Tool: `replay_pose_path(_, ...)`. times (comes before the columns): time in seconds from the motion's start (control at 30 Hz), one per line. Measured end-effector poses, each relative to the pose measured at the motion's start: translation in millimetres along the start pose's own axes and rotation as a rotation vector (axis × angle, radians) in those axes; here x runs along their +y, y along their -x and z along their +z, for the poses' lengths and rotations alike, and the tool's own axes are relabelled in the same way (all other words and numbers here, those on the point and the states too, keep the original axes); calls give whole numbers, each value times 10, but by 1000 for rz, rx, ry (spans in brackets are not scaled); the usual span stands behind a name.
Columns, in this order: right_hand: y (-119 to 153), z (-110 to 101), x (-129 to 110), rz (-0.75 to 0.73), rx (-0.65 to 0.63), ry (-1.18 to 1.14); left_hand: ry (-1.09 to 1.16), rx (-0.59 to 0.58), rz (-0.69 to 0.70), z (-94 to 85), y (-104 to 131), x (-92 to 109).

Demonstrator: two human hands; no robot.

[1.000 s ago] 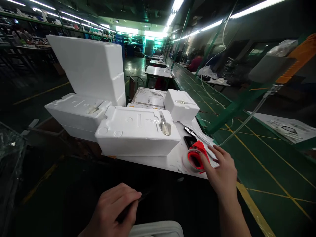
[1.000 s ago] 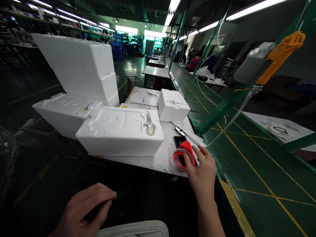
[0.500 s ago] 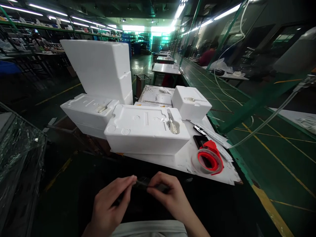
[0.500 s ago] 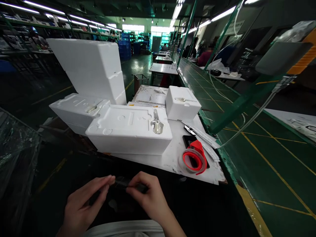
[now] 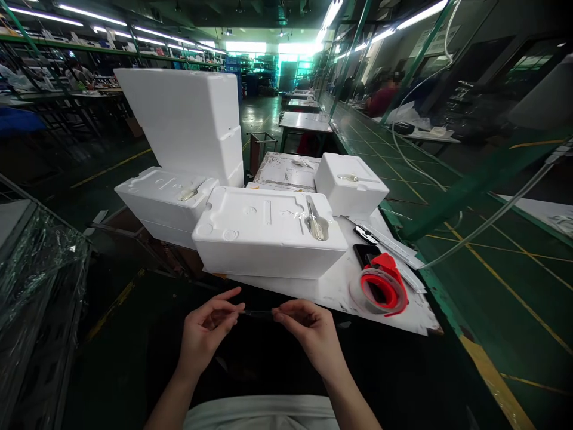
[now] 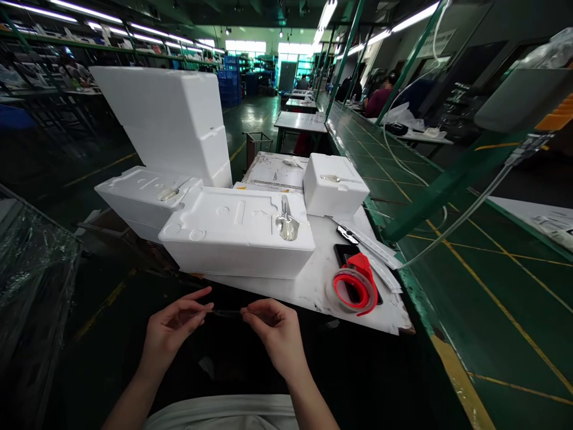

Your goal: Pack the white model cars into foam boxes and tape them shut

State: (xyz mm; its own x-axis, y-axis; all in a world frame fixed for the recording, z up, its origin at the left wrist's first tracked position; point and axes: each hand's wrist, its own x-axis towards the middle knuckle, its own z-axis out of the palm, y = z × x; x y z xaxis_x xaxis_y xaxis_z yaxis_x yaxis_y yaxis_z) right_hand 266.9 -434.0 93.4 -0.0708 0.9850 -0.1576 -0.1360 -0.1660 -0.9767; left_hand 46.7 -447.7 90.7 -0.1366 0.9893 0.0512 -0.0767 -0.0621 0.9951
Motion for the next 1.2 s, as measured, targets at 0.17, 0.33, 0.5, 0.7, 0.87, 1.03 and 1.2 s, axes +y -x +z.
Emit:
replay_pose_path(0.17, -109, -33, 116, -300, 114, 238, -5, -49, 70, -29, -191, -196)
replay_pose_path(0.33, -243, -52, 155, -605, 219, 474, -205, 43, 221, 13, -360, -272)
replay_pose_path(0.5, -416, 1, 238, -798, 371, 526, -246, 124, 235, 115, -519, -327)
replay_pose_path(0.7, -612, 51, 448, -800, 572, 407, -296, 300, 230, 227, -610, -396)
replay_pose_path(0.87, -685, 65, 557, -788, 608, 362, -359, 324, 248, 249, -639, -354)
replay_pose_path(1.03, -698, 74, 572, -778, 605, 380, -416, 326, 257, 247, -670, -286)
replay_pose_path(1.2, -677, 60, 549, -763, 580, 407, -454, 304, 264, 233, -679, -252)
